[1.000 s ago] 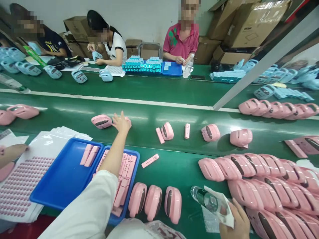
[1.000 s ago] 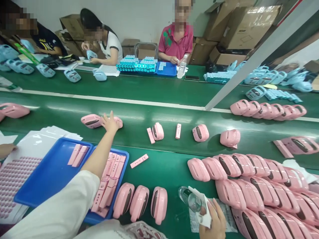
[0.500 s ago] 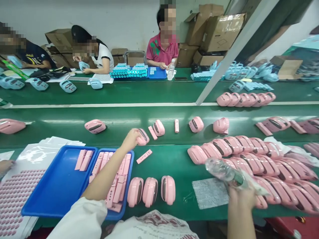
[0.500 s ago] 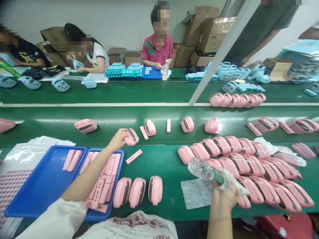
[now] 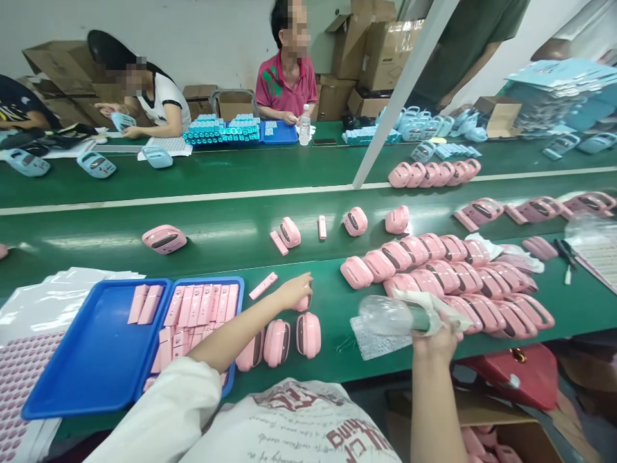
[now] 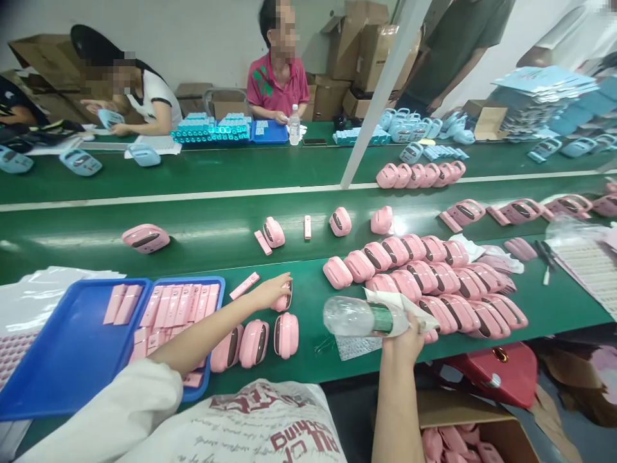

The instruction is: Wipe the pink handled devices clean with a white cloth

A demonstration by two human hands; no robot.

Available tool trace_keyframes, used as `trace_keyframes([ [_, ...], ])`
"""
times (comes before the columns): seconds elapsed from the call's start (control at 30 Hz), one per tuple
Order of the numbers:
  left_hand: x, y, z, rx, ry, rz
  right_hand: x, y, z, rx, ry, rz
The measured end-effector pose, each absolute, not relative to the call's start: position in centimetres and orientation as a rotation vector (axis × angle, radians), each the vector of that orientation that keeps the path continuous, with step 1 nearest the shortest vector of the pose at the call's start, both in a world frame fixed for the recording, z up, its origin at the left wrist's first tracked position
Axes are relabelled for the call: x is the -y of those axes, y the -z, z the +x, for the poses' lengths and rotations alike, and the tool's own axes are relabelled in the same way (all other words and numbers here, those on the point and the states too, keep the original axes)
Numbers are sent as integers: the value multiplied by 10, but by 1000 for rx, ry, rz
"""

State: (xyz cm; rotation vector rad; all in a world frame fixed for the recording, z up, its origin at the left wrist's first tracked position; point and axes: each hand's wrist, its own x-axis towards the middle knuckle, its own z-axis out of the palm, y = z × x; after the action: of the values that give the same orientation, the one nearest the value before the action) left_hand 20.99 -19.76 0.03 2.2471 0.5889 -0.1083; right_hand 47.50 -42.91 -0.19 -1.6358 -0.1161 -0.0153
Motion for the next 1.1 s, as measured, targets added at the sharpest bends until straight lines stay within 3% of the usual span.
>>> trace_keyframes([
  [0.13, 206, -8, 194, -861, 54, 2196, 438, -11, 455, 118, 256, -1800],
  [0.23, 218, -11, 189, -1077, 64, 2126, 430, -9, 439, 640, 337, -2031],
  [0.37, 229, -5, 196, -1177, 82, 2062, 413, 5, 420, 1130, 342, -1998],
  [0.53, 224, -12, 190, -1159, -138, 2029, 415, -5, 427, 1106, 229, -2090],
  [0.7, 226, -57, 164, -943, -493, 1870, 415, -52, 442, 769, 101, -2287],
  [0.87, 245, -100, 150, -753, -805, 1411, 356, -91, 387, 780, -378, -1980],
  [0.97, 257, -113, 149, -676, -870, 1315, 326, -97, 324, 1095, -569, -1727],
  [1.1, 265, -122, 143, -691, -945, 1178, 330, -91, 260, 1679, -29, -1386],
])
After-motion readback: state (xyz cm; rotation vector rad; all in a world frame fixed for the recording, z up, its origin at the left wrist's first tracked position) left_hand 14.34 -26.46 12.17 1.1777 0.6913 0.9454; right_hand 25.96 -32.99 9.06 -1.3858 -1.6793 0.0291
